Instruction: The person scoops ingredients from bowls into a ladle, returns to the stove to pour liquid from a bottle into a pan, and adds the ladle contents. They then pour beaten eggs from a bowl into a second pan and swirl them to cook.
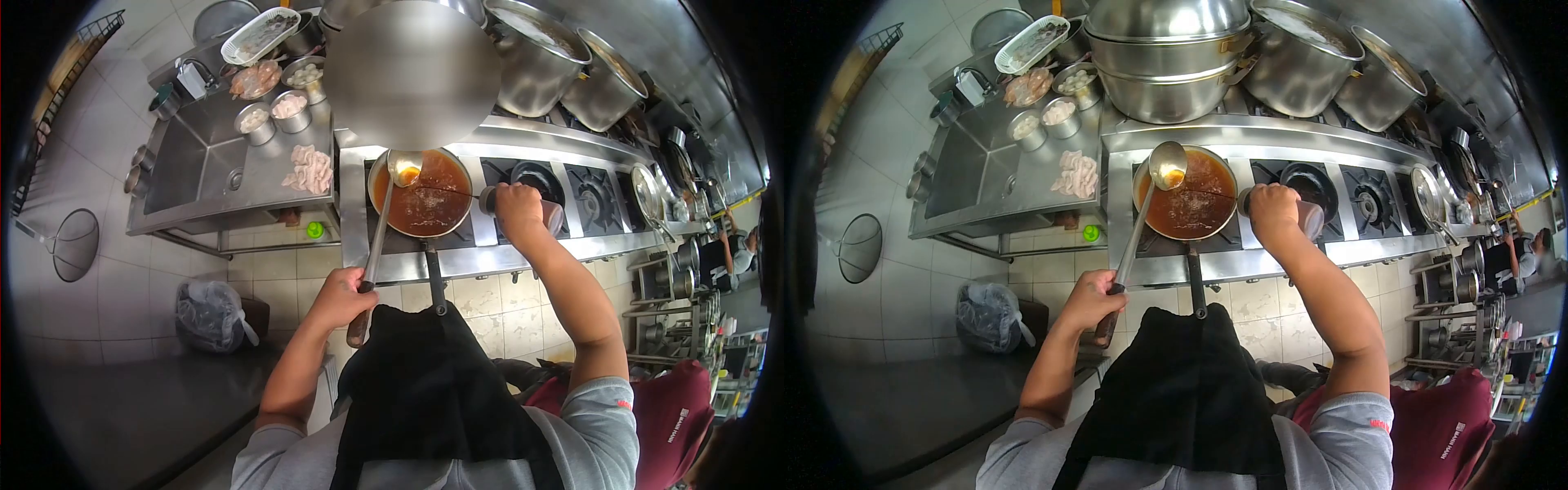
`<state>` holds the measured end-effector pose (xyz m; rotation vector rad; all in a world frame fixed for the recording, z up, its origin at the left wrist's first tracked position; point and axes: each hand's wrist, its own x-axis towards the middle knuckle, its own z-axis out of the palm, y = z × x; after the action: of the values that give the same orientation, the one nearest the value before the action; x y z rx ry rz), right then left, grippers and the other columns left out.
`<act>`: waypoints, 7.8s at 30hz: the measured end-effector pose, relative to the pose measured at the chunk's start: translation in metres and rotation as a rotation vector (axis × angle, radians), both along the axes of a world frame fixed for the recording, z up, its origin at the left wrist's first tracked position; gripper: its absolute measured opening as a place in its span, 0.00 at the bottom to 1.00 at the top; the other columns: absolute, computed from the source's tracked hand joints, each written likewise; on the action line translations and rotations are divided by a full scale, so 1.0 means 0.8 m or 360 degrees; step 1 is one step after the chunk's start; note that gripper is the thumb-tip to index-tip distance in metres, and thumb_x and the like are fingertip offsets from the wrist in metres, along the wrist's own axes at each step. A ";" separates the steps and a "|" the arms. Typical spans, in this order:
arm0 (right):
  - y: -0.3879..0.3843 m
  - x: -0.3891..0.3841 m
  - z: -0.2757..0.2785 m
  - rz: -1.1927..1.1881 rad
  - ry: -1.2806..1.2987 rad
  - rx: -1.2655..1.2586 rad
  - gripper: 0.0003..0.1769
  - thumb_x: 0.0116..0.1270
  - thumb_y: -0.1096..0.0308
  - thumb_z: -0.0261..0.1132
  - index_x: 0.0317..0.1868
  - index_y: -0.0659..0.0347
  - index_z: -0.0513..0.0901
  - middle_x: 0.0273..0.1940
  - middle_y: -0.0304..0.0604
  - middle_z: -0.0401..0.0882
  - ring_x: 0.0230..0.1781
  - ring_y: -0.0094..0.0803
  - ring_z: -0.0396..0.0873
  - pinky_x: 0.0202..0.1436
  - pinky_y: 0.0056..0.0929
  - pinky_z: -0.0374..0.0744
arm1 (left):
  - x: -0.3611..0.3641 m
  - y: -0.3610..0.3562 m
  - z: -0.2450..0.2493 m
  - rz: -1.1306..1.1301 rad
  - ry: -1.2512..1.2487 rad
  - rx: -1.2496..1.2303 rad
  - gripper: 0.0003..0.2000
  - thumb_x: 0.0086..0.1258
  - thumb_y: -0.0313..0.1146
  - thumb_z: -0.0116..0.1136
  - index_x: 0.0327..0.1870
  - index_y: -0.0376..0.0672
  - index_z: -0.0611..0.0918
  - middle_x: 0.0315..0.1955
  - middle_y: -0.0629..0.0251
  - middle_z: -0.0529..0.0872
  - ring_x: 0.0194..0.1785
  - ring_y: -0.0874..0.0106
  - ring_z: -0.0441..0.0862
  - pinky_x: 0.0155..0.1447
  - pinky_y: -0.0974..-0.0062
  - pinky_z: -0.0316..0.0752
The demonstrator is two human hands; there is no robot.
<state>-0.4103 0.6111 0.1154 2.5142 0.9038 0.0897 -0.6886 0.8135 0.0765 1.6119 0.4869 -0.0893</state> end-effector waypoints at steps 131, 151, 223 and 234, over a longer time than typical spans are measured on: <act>-0.459 -0.138 -0.009 -0.1127 -0.0085 0.2740 0.41 0.42 0.69 0.80 0.57 0.63 0.69 0.50 0.46 0.78 0.49 0.34 0.78 0.55 0.32 0.76 | 0.179 -0.346 -0.060 -0.1097 0.0269 0.0234 0.13 0.70 0.39 0.56 0.41 0.36 0.79 0.22 0.67 0.81 0.24 0.79 0.78 0.30 0.80 0.73; -0.649 0.043 -0.068 -0.1316 -0.0738 0.3144 0.38 0.43 0.63 0.81 0.52 0.64 0.70 0.46 0.47 0.78 0.46 0.36 0.79 0.51 0.34 0.77 | 0.367 -0.490 -0.141 -0.1554 -0.0026 0.0422 0.13 0.64 0.39 0.61 0.43 0.39 0.82 0.33 0.61 0.86 0.34 0.71 0.82 0.41 0.72 0.76; -0.813 -0.252 -0.236 -0.2756 0.0209 0.2274 0.21 0.57 0.58 0.68 0.48 0.58 0.77 0.42 0.52 0.81 0.46 0.48 0.79 0.47 0.44 0.77 | 0.532 -1.014 -0.077 -0.3069 -0.0611 0.0643 0.14 0.64 0.35 0.62 0.45 0.35 0.79 0.28 0.64 0.82 0.32 0.74 0.79 0.38 0.76 0.74; -0.740 -0.470 -0.210 -0.2976 -0.1857 0.2842 0.14 0.65 0.59 0.65 0.41 0.62 0.80 0.24 0.38 0.80 0.23 0.26 0.79 0.27 0.26 0.77 | 0.417 -0.991 -0.097 -0.3245 -0.0267 0.0706 0.14 0.66 0.35 0.60 0.46 0.33 0.78 0.26 0.67 0.81 0.29 0.77 0.78 0.35 0.79 0.73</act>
<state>-0.7860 0.0190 -0.0522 -1.2374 1.6880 -1.0993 -0.3550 0.0209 -0.0011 1.8724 -1.5030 -1.3865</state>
